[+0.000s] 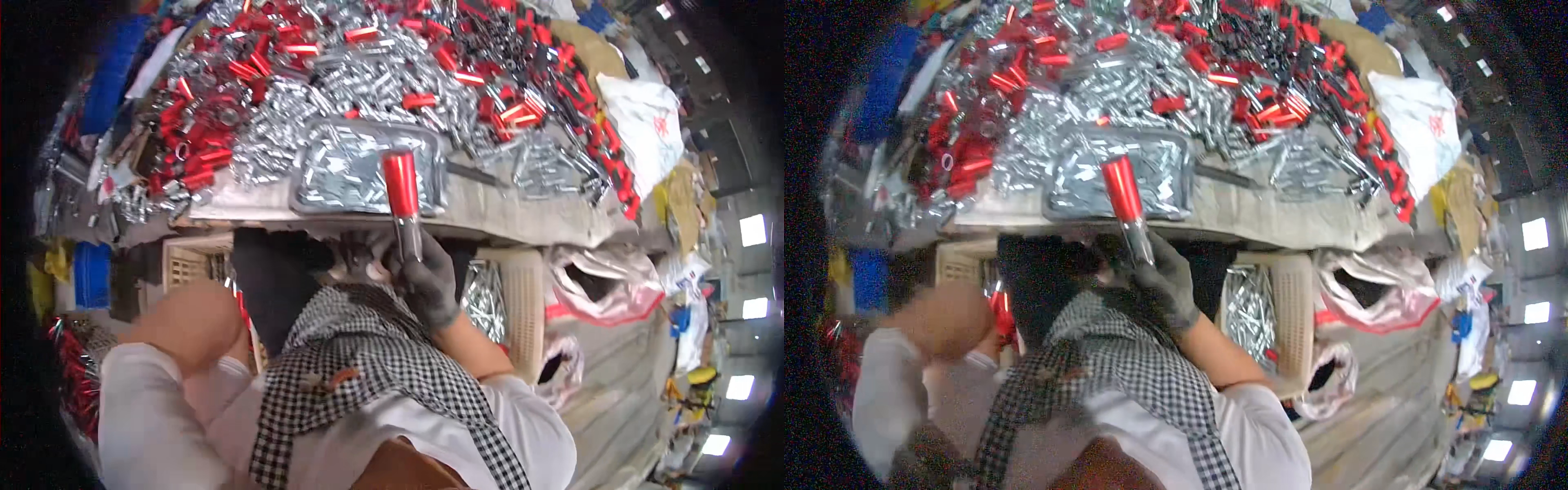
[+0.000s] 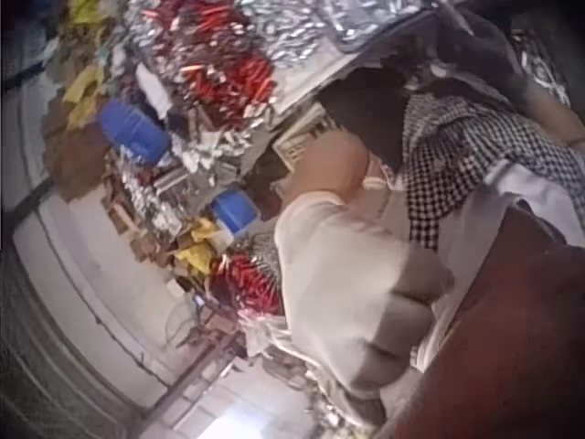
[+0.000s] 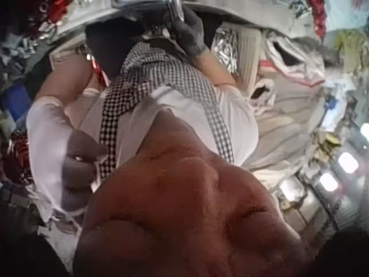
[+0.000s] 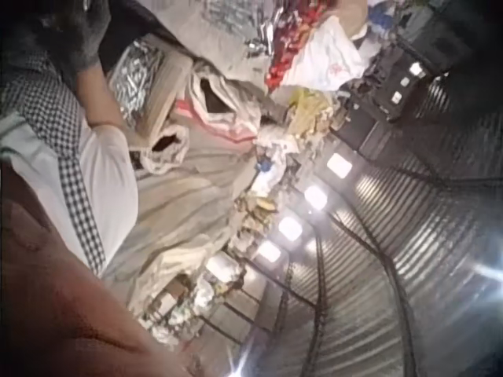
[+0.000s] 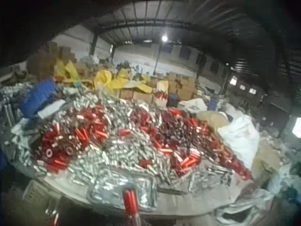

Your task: Assembling red plastic caps onto metal rods using a manual crimping tool at a workbench.

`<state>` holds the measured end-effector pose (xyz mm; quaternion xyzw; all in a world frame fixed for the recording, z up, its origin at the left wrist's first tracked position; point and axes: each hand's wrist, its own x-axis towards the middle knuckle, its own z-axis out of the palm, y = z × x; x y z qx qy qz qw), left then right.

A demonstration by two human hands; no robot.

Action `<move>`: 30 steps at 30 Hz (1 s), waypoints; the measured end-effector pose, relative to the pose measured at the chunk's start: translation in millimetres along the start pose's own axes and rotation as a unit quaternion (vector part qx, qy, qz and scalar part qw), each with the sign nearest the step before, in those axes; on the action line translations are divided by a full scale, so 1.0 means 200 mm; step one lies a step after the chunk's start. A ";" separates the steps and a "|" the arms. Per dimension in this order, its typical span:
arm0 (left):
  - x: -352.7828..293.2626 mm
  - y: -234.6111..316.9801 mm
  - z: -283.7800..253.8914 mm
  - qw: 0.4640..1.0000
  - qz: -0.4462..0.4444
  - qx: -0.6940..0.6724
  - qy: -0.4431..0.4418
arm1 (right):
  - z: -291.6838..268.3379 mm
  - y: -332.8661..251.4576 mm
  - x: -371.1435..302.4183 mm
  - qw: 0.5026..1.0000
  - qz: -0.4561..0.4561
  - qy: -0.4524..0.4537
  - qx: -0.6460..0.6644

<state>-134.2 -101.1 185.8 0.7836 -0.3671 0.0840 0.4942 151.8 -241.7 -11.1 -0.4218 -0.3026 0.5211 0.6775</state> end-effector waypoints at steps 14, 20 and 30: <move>0.22 -1.08 0.25 0.659 -0.105 -0.370 0.646 | 0.00 0.32 -0.05 0.969 -0.100 -0.075 -0.212; 0.21 -1.06 0.24 0.650 0.013 -0.501 0.571 | 0.06 0.21 -0.05 0.993 0.008 -0.087 -0.081; 0.08 -1.01 0.39 0.781 -0.375 -0.147 0.476 | 0.01 0.26 0.04 0.891 0.093 -0.269 -0.353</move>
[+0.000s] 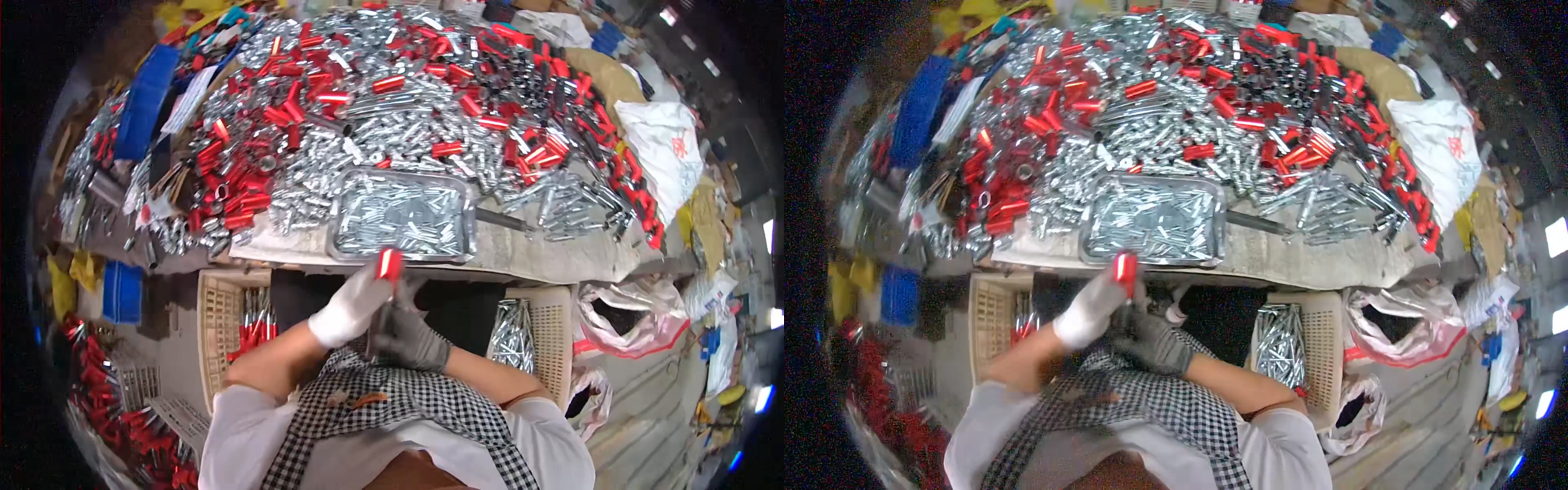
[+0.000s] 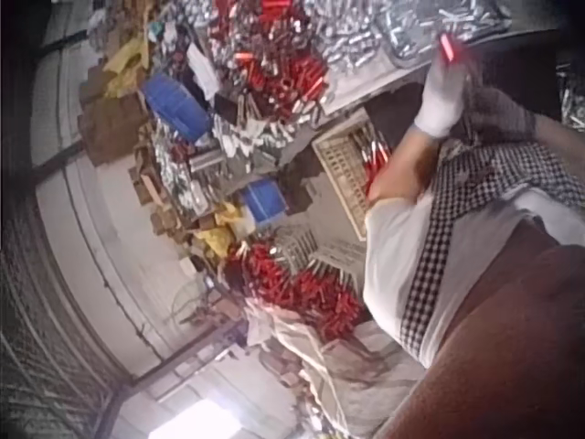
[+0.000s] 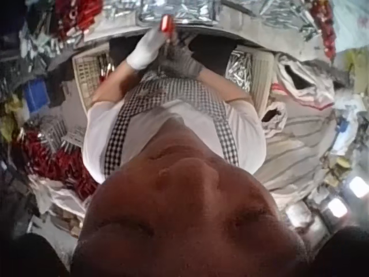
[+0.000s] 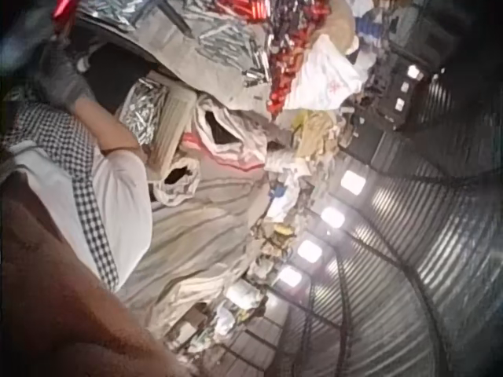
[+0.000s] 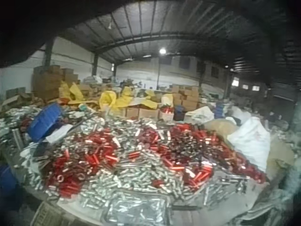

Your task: Assembling red plastic caps onto metal rods using a manual crimping tool at a workbench.

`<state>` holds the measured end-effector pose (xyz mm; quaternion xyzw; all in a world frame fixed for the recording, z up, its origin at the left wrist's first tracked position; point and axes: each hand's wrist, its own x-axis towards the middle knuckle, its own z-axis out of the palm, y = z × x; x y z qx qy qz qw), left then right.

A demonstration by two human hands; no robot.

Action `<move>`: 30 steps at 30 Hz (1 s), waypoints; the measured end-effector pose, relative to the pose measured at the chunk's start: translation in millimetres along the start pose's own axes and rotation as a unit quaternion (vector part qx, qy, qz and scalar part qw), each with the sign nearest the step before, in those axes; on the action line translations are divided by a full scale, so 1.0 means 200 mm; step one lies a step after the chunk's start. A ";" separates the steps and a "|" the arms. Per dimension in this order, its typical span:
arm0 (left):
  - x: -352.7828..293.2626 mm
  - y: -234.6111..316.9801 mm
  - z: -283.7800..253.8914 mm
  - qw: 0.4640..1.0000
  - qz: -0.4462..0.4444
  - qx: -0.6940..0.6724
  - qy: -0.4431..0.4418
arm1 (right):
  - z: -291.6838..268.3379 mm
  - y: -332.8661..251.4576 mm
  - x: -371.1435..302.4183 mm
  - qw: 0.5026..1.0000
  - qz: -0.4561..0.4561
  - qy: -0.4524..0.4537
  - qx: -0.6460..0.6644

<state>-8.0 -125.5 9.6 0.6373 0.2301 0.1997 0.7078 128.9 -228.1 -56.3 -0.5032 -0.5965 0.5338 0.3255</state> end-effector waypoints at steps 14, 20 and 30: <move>-0.15 -0.30 0.08 0.941 -0.152 -0.272 -0.134 | -0.66 -0.31 -0.04 0.998 -0.032 -0.039 -0.048; -0.10 -0.15 0.13 0.979 -0.161 -0.060 -0.111 | -0.62 -0.19 -0.03 0.994 -0.099 -0.047 -0.019; -0.01 -0.10 0.07 0.970 0.033 0.240 -0.002 | -0.52 -0.33 -0.10 0.958 -0.065 0.120 -0.251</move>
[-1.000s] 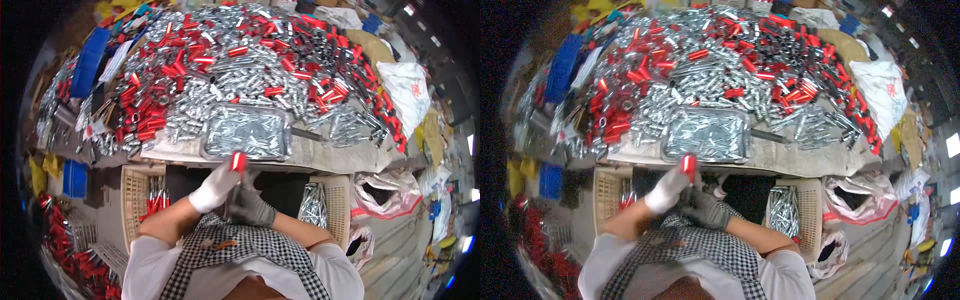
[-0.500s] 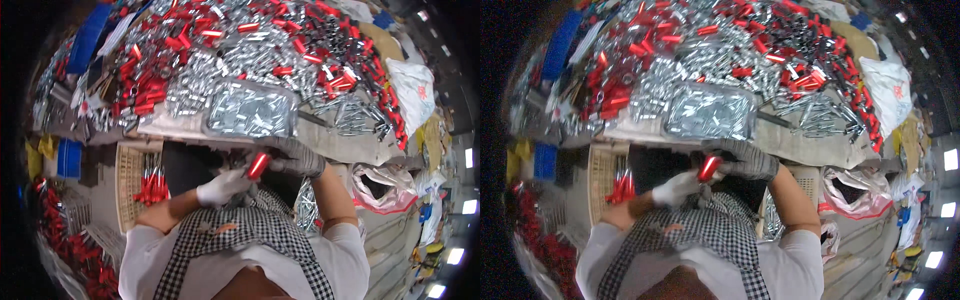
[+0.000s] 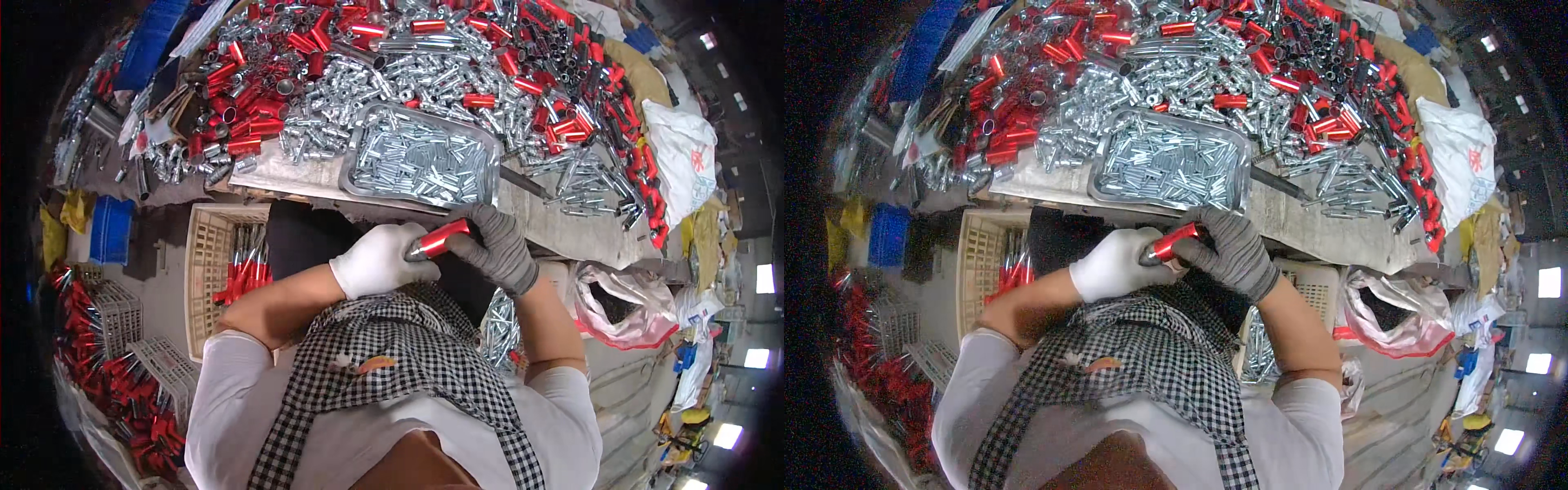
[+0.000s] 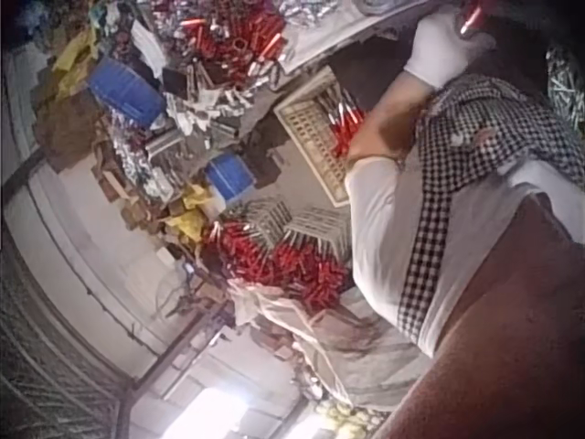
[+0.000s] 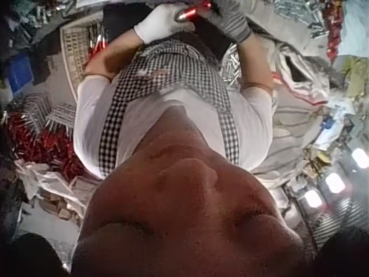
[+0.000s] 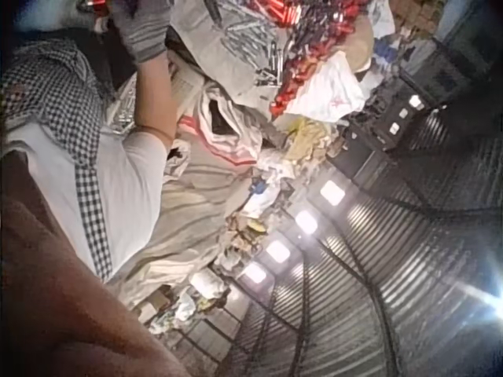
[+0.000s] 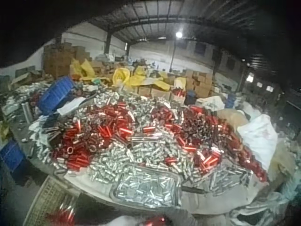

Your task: Assembling red plastic caps onto metal rods using a manual crimping tool at a workbench.

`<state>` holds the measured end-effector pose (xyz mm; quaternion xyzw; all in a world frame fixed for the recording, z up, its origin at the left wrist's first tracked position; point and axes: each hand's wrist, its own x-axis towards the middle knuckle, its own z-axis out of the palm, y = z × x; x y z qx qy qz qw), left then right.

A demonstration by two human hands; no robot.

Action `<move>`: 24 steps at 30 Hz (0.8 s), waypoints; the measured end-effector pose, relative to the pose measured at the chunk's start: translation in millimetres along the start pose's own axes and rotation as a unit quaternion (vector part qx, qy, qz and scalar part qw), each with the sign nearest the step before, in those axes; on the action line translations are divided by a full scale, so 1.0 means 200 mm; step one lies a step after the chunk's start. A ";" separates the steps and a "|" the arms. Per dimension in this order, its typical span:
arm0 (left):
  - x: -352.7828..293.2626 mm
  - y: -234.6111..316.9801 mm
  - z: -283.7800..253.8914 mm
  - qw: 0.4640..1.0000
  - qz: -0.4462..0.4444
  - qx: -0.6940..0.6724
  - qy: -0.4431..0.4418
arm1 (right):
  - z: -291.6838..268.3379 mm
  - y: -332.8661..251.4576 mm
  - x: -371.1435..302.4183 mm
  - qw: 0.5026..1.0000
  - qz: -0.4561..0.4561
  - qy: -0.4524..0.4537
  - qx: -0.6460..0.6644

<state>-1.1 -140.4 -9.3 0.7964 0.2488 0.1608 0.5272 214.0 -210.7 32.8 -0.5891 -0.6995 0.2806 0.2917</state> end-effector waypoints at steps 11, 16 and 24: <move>-0.01 0.05 -0.01 0.992 0.082 0.060 0.075 | -0.07 -0.11 0.05 0.999 0.028 0.027 0.013; -0.03 0.03 0.02 0.988 0.083 0.100 0.080 | -0.05 -0.14 0.05 0.999 0.028 0.031 -0.007; -0.04 0.04 0.07 0.962 -0.144 -0.213 -0.088 | -0.04 -0.09 0.09 0.998 -0.008 -0.029 -0.046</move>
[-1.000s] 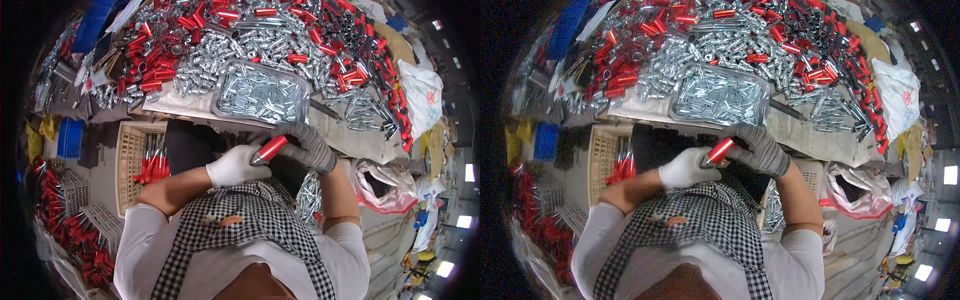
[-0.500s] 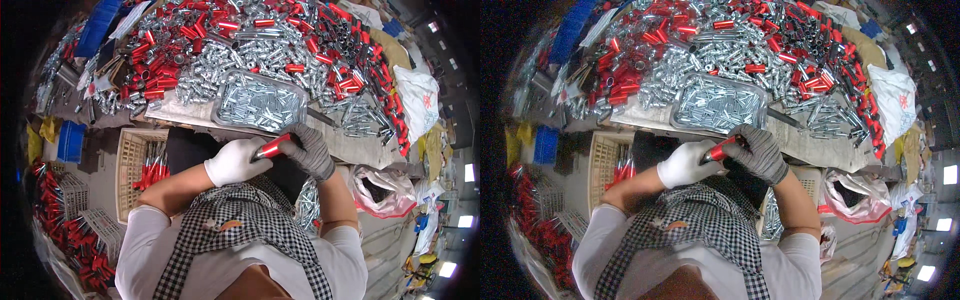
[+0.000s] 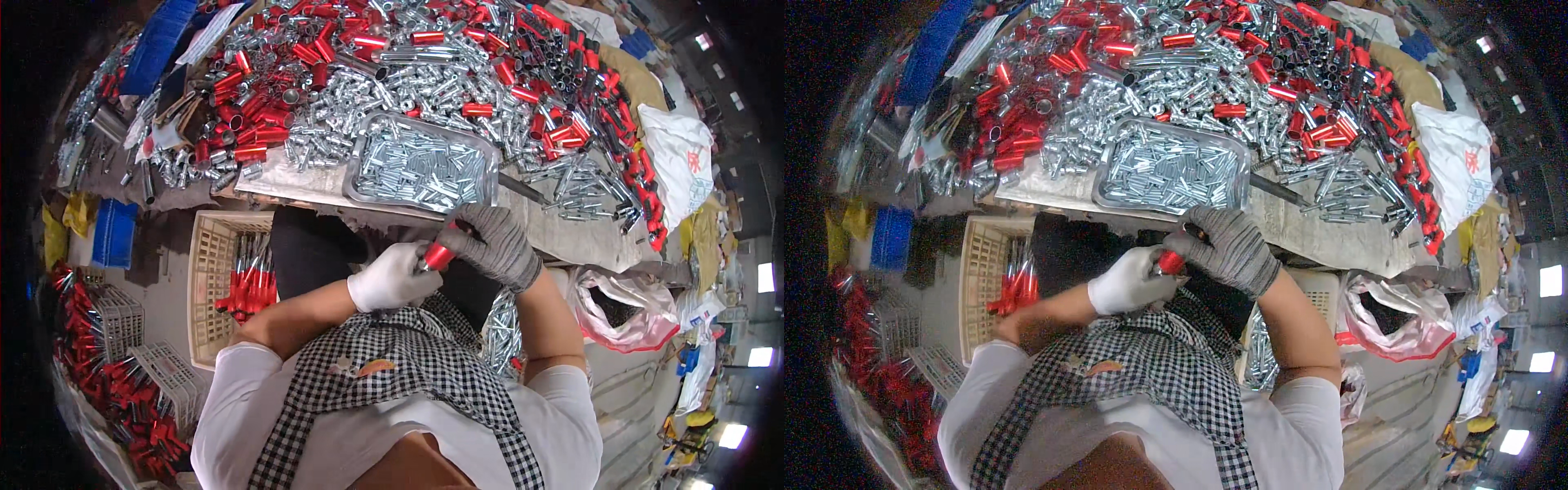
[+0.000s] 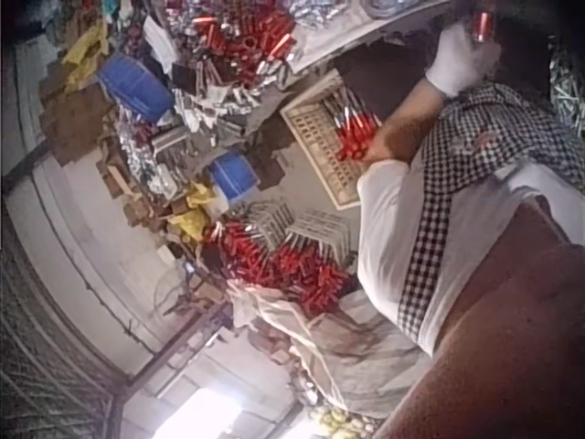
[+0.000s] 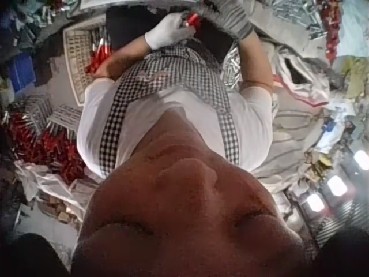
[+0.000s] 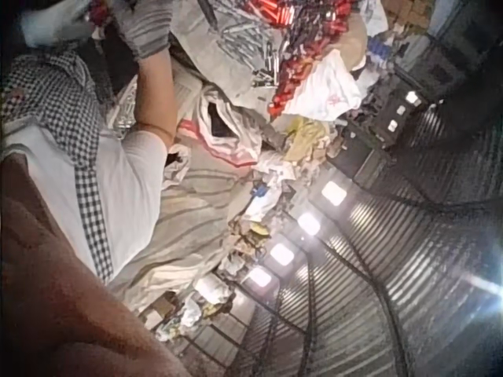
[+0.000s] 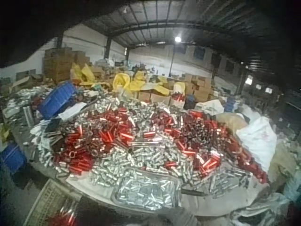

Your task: Assembling red plastic caps onto metal rods using a manual crimping tool at a workbench.

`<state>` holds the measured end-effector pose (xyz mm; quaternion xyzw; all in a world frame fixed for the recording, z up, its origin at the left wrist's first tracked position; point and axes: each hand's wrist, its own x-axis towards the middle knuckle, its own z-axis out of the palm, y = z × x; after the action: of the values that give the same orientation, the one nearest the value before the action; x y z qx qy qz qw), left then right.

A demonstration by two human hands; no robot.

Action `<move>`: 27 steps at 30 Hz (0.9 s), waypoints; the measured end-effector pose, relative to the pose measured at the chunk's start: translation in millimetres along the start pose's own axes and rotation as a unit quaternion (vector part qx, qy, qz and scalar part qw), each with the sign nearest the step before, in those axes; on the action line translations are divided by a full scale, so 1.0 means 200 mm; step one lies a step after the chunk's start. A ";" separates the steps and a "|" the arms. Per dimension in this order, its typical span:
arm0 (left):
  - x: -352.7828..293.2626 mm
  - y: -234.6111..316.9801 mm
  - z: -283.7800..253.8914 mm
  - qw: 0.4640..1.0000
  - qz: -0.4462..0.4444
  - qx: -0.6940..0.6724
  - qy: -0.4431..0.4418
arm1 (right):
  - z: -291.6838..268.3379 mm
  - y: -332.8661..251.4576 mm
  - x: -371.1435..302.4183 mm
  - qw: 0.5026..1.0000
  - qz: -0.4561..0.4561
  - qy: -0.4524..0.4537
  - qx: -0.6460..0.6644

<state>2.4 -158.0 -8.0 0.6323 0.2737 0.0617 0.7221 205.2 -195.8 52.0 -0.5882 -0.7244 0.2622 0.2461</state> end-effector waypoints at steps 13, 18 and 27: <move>-0.02 0.04 -0.11 0.999 0.037 0.004 0.014 | -0.04 0.11 0.00 0.990 -0.058 -0.128 0.031; -0.05 0.00 -0.13 0.990 0.095 0.020 0.099 | -0.34 0.67 0.16 0.930 0.058 0.122 -0.341; -0.06 -0.19 -0.11 0.987 0.051 -0.131 0.081 | -0.43 0.86 0.23 0.940 0.102 0.170 -0.276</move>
<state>-28.0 -151.1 -42.0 0.5383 0.2883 0.1855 0.7699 378.1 -113.1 2.6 -0.7394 -0.6519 -0.0285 0.1659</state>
